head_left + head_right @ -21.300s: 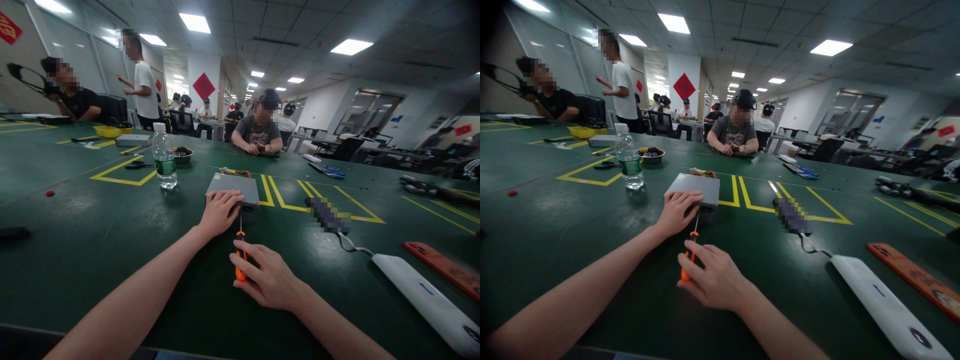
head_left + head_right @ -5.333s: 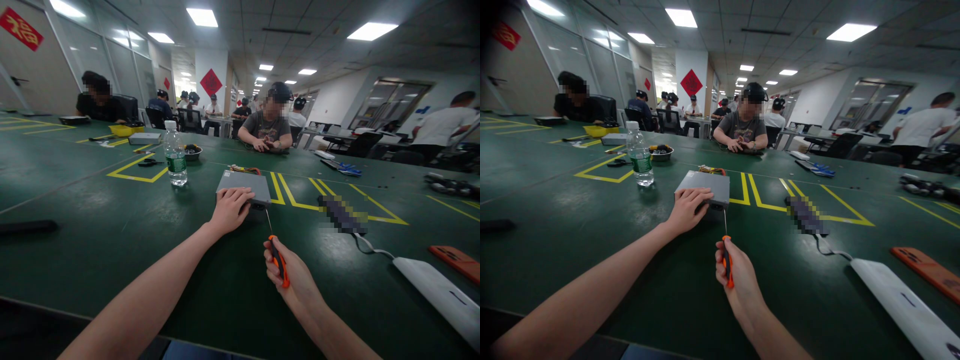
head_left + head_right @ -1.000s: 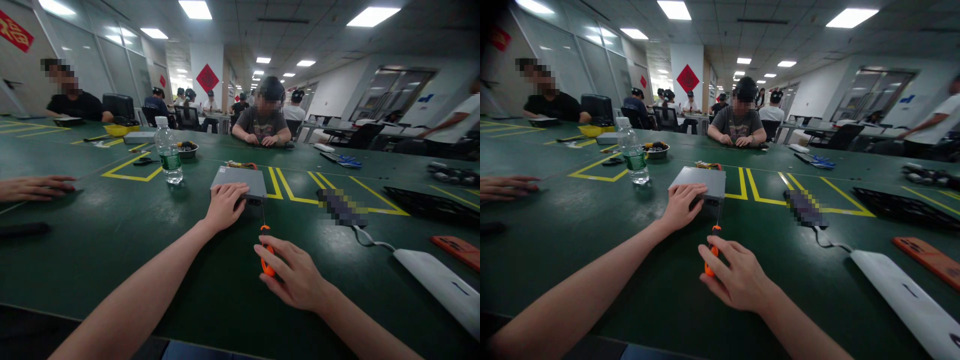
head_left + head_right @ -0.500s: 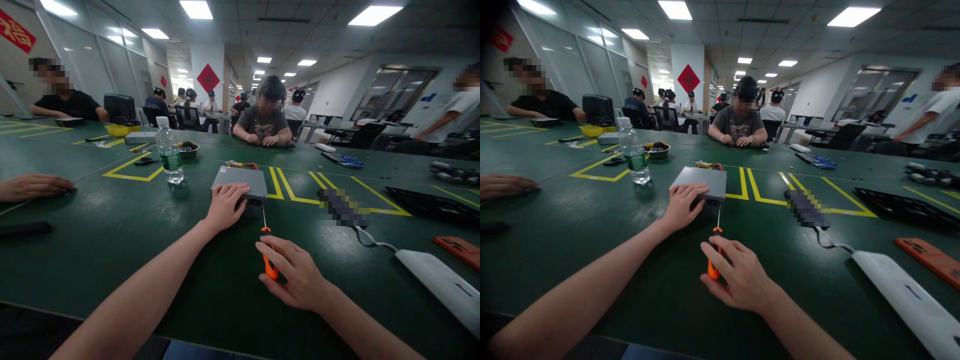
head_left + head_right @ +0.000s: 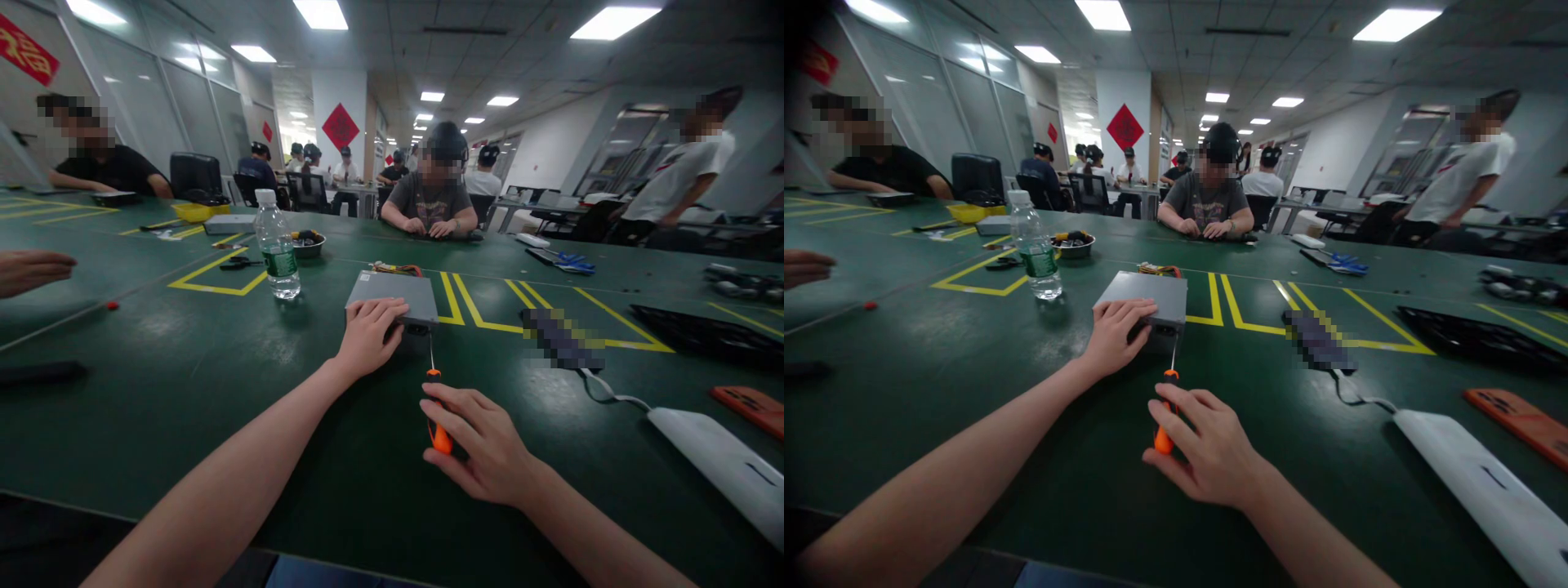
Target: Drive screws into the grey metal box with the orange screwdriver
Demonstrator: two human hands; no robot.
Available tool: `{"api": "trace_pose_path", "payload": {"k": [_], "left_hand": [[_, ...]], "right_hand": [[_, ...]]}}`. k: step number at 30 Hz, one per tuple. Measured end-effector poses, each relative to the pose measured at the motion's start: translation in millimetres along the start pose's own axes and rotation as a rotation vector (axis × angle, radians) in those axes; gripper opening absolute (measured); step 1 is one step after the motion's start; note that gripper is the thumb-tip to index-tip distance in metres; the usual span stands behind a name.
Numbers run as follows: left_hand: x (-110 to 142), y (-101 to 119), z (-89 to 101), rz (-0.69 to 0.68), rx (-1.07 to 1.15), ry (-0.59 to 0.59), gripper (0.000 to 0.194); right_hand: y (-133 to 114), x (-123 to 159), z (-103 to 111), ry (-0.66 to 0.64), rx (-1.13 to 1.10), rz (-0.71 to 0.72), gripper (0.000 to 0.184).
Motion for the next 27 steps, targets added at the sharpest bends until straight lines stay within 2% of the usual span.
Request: {"api": "trace_pose_path", "payload": {"k": [2,7,12,14,21,27], "left_hand": [[0,0,0.7,0.001,0.002,-0.001,0.029],[0,1,1.1,0.005,-0.001,-0.007,0.03],[-1,2,1.3,0.004,0.002,-0.001,0.029],[-1,2,2.0,0.003,0.005,0.002,0.029],[0,1,2.0,0.009,0.006,-0.007,0.03],[0,2,1.4,0.012,0.008,-0.012,0.03]], "right_hand": [[0,0,-1,0.036,0.012,-0.012,0.037],[2,7,-4,0.087,-0.029,-0.048,0.018],[0,7,-5,-0.033,0.005,-0.01,0.039],[0,5,-4,-0.05,0.047,0.009,0.036],[7,-1,-1,0.177,0.23,-0.023,0.018],[13,8,-7,0.144,0.276,-0.018,0.01]]}}
Point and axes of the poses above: each hand's wrist, its own x-axis away from the middle knuckle, its own z-axis out of the back of the hand, y = z × x, the point moved 1 cm from there along -x, towards the middle knuckle, and after that the axes turned 1 degree about z, right-handed, at the moved point
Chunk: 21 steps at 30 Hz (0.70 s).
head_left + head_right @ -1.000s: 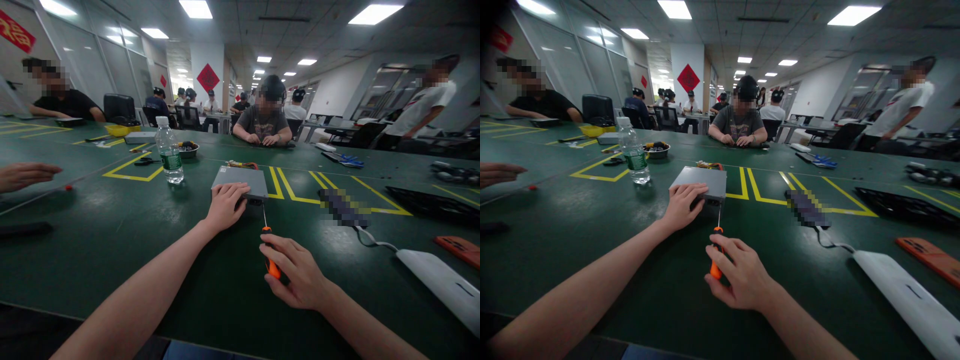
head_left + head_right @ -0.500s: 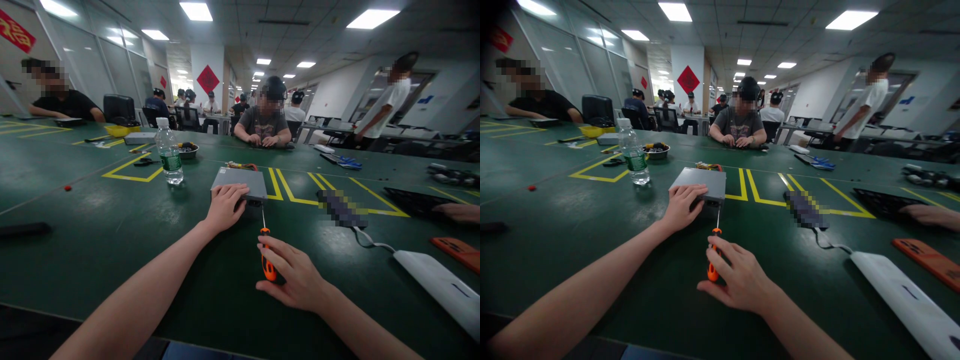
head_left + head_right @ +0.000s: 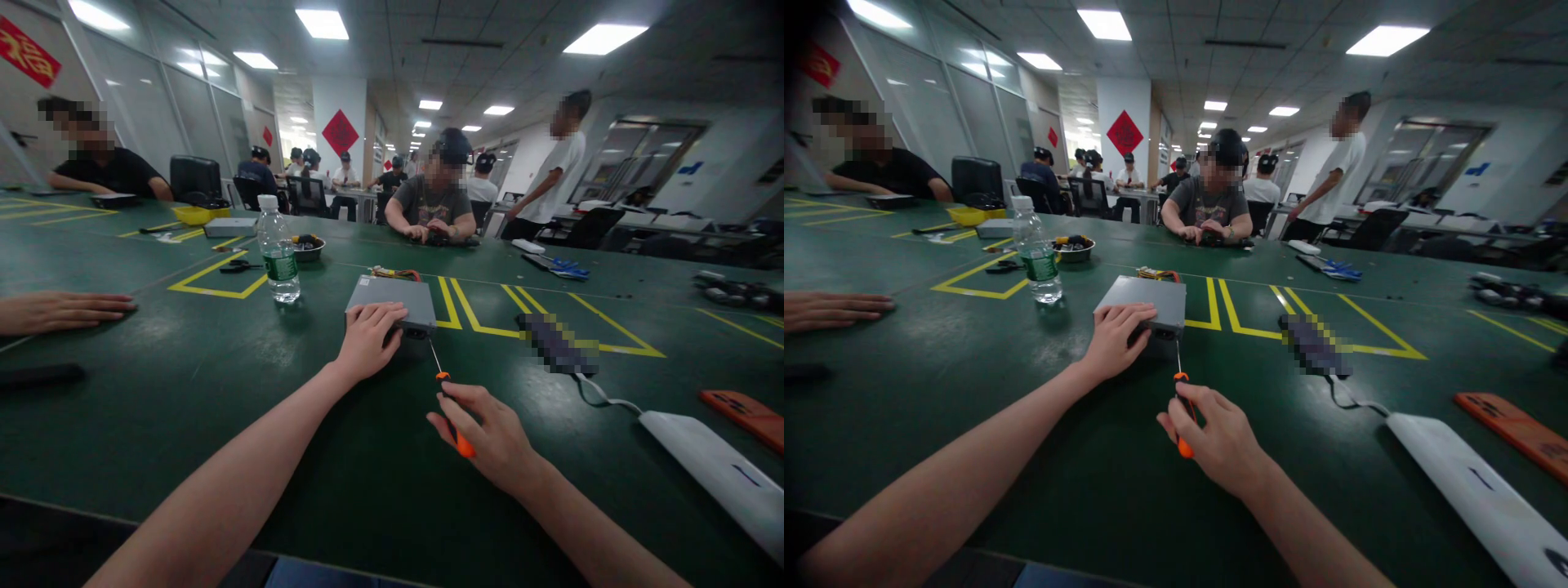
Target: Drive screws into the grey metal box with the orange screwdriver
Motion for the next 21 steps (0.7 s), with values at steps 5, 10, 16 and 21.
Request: {"api": "trace_pose_path", "payload": {"k": [5,10,16,21], "left_hand": [[0,-1,0.1,-0.006,0.01,0.008,0.029],[0,0,0.6,-0.004,0.008,0.008,0.03],[0,-1,1.8,-0.008,0.009,0.007,0.031],[0,-1,1.1,-0.006,0.009,0.006,0.031]], "right_hand": [[3,4,1,-0.116,0.016,0.074,0.02],[4,-11,9,-0.072,0.143,0.234,0.023],[5,-10,4,0.005,0.044,0.117,0.014],[6,-2,5,-0.113,-0.086,0.16,0.017]]}}
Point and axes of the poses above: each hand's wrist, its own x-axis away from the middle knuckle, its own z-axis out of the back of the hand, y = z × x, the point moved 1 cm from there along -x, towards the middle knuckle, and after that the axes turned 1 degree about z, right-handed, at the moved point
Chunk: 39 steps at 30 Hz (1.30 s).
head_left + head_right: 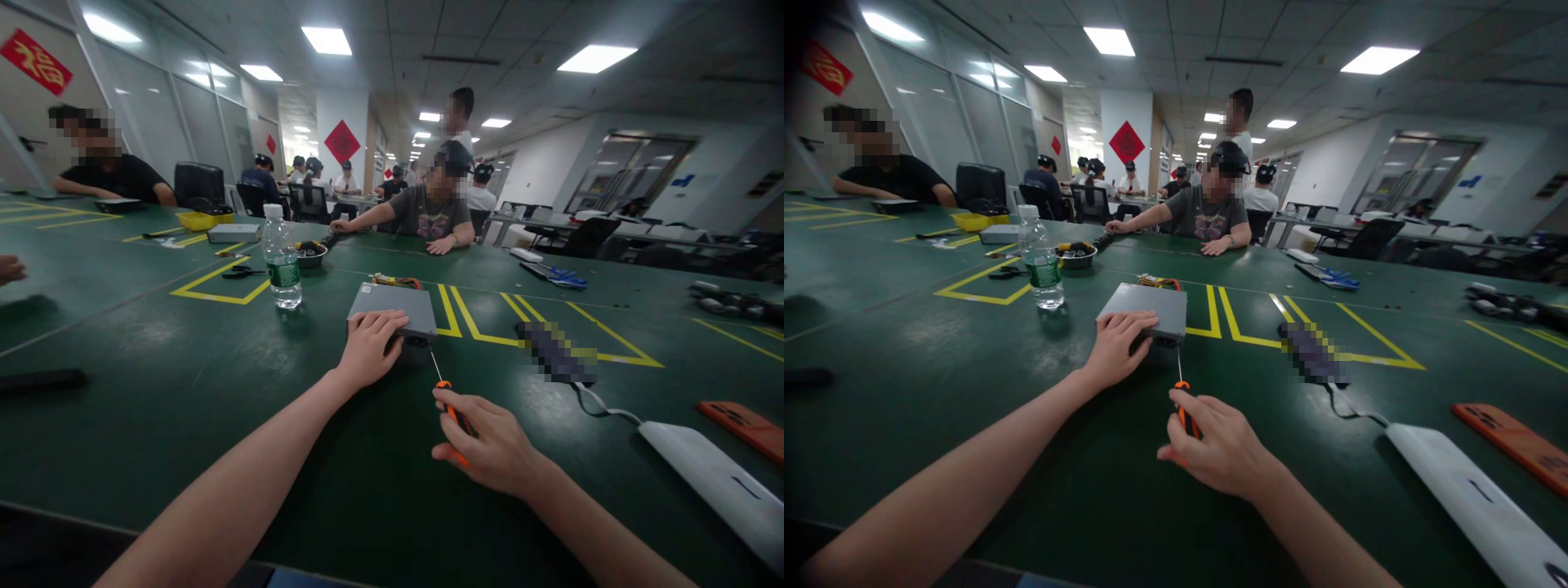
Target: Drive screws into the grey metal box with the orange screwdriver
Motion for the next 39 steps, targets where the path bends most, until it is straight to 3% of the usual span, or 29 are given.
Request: {"api": "trace_pose_path", "payload": {"k": [4,13,17,24,35,39], "left_hand": [[0,0,-0.4,-0.001,0.006,0.002,0.03],[0,-1,-2.1,0.008,-0.009,0.007,0.031],[0,0,-1.3,0.003,-0.001,0.005,0.031],[0,0,-1.1,-0.001,0.004,0.005,0.03],[0,-1,-1.2,-0.01,0.002,0.009,0.03],[0,-1,-3.1,-0.011,-0.003,0.02,0.03]], "right_hand": [[0,0,6,-0.055,-0.114,-0.023,0.037],[0,-8,7,0.15,-0.031,-0.051,0.009],[-1,-9,9,0.161,-0.027,-0.042,0.011],[-9,-17,-3,0.113,-0.033,0.037,0.01],[-11,-22,-8,0.079,0.014,-0.01,0.009],[-17,-26,-9,0.025,0.008,-0.025,0.023]]}}
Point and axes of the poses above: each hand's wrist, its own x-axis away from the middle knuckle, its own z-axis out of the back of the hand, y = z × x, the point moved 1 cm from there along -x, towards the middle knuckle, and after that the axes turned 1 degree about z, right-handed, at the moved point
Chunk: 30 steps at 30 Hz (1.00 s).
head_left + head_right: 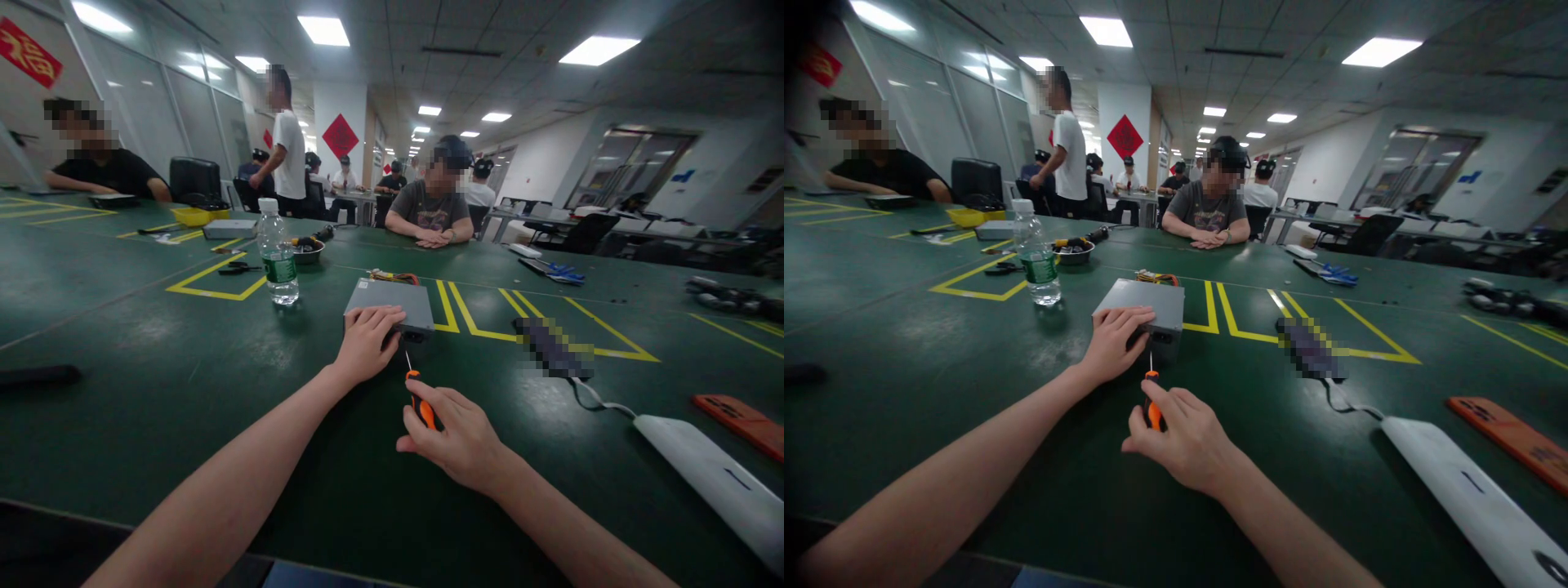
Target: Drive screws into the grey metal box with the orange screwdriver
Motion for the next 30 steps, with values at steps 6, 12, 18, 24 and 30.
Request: {"api": "trace_pose_path", "payload": {"k": [6,12,18,24,30], "left_hand": [[-0.4,-0.1,-0.8,0.003,-0.01,-0.002,0.03],[-0.5,0.4,0.5,0.001,-0.006,0.004,0.03],[-0.3,1.0,0.6,0.005,-0.012,-0.006,0.03],[-0.5,0.6,0.7,0.004,-0.006,-0.003,0.031],[-0.7,0.6,0.4,0.003,-0.005,-0.006,0.031]], "right_hand": [[-6.0,-4.5,-1.2,-0.133,-0.104,0.019,0.036],[-5.4,-0.1,-4.2,0.022,-0.168,-0.008,0.031],[-3.7,3.2,-7.1,0.025,-0.264,-0.085,0.04],[-7.3,-3.4,-1.1,-0.043,-0.173,0.016,0.03],[-6.4,2.7,-8.4,0.046,-0.206,-0.018,0.027]]}}
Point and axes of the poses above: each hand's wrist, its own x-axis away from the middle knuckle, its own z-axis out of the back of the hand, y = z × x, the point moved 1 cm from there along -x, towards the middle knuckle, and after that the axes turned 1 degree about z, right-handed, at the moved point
